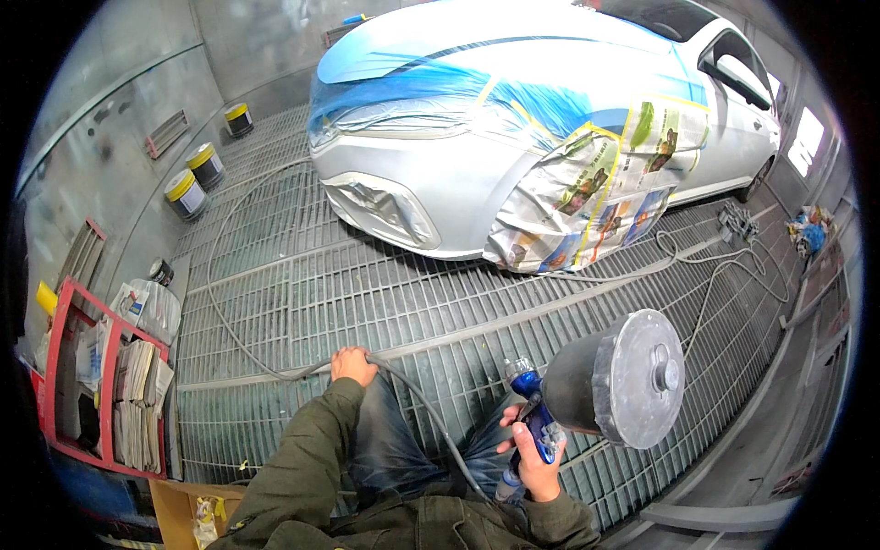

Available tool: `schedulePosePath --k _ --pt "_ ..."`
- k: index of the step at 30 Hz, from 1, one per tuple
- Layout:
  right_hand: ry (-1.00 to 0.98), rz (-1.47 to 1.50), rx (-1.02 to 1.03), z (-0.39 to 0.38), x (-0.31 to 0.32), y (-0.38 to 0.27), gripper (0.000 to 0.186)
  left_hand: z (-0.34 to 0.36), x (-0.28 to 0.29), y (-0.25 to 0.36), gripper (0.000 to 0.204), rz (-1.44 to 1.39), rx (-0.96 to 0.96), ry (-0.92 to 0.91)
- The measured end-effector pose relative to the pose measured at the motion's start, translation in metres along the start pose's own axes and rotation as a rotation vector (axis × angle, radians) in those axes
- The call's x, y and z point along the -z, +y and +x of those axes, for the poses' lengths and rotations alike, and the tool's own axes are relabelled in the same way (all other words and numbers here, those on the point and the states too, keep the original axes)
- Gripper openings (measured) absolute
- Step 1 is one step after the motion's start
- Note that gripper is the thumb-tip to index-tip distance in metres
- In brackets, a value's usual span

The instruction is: The person uses a spray gun to apply paint to the front bumper and lower body of a car in a paint booth. The car is masked with blue plastic and tape. The person moves around the vehicle to cover different areas, including the bumper, side panels, and rear.

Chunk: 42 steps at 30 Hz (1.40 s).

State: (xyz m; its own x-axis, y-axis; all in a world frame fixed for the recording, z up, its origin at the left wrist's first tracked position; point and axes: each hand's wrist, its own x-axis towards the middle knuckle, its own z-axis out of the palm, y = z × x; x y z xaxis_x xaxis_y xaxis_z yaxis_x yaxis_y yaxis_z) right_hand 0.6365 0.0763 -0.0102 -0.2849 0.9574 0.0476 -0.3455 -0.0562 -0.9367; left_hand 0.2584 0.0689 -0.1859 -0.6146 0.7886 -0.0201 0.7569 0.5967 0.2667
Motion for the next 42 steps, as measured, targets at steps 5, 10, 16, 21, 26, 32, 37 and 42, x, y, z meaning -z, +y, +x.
schedulePosePath --k 5,10,16,21,26,32,37,42 --pt "0.006 0.002 0.002 0.001 0.0 -0.001 0.028 0.001 0.002 0.002 0.034 0.005 0.005 -0.015" --pt "0.004 0.005 -0.007 0.001 0.004 0.001 0.028 0.002 0.003 0.004 0.033 0.01 0.007 -0.027" --pt "0.013 0.012 0.002 0.0 0.003 -0.001 0.028 -0.002 0.005 0.005 0.034 0.006 -0.021 0.029" --pt "0.018 -0.004 0.001 0.002 0.004 -0.001 0.027 0.0 0.007 0.007 0.035 0.025 0.015 -0.032" --pt "0.031 0.001 0.0 0.002 0.005 0.0 0.026 0.003 0.001 0.006 0.034 0.045 0.023 -0.043" --pt "0.039 -0.008 0.0 0.003 0.008 -0.001 0.027 0.003 0.004 0.008 0.034 -0.003 -0.012 -0.031" --pt "0.094 -0.051 0.006 0.006 0.012 0.001 0.028 0.004 -0.001 0.0 0.036 0.01 -0.013 -0.038" --pt "0.153 -0.071 0.002 0.009 0.027 0.006 0.029 0.004 0.001 0.006 0.037 0.009 -0.015 -0.04"
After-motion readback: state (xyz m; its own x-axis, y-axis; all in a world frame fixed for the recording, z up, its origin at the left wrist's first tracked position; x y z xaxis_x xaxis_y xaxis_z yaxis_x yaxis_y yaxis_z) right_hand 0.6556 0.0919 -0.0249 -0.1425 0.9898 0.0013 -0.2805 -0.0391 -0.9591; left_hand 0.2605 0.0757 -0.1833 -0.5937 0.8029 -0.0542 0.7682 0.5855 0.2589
